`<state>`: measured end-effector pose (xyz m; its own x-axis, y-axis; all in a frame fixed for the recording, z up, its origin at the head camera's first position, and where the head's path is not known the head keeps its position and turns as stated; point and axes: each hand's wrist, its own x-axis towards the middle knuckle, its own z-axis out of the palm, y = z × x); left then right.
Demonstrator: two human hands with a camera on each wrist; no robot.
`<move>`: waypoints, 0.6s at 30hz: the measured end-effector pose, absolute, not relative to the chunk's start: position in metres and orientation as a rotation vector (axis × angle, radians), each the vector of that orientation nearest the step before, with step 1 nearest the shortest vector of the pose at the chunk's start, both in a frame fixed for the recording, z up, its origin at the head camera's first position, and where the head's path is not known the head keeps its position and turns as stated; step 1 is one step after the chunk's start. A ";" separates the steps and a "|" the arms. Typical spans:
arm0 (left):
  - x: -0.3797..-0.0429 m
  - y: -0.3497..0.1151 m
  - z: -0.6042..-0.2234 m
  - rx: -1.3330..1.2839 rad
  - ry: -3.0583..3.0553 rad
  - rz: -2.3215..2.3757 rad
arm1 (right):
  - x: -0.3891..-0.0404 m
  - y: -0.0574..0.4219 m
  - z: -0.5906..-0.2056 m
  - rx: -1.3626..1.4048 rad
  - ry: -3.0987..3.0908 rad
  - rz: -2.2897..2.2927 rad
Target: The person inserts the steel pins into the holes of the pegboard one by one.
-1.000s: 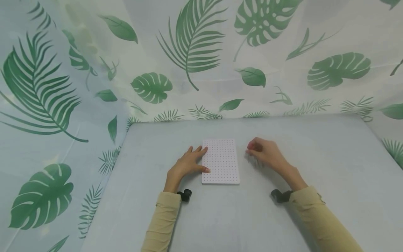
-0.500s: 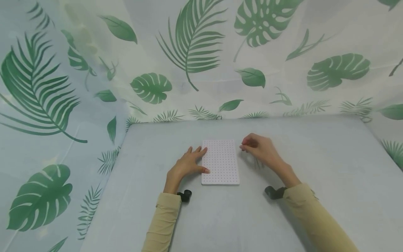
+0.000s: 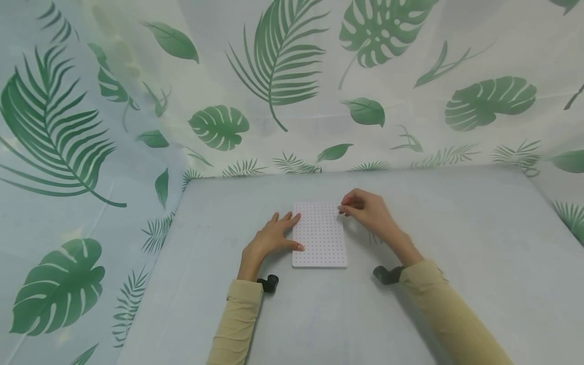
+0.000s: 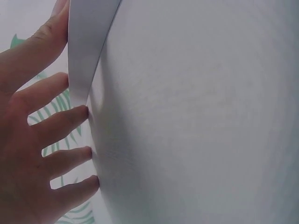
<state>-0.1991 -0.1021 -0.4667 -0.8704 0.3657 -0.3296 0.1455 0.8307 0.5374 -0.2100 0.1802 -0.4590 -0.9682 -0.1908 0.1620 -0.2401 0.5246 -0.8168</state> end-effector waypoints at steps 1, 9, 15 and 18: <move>-0.199 -0.103 -0.467 0.381 2.586 0.711 | -0.210 0.178 -0.459 0.386 -2.693 1.463; -0.200 -0.104 -0.470 0.376 2.571 0.725 | -0.215 0.169 -0.462 0.381 -2.700 1.441; -0.201 -0.105 -0.468 0.357 2.577 0.740 | -0.221 0.162 -0.464 0.387 -2.707 1.429; -0.200 -0.105 -0.467 0.350 2.568 0.754 | -0.224 0.159 -0.465 0.396 -2.701 1.433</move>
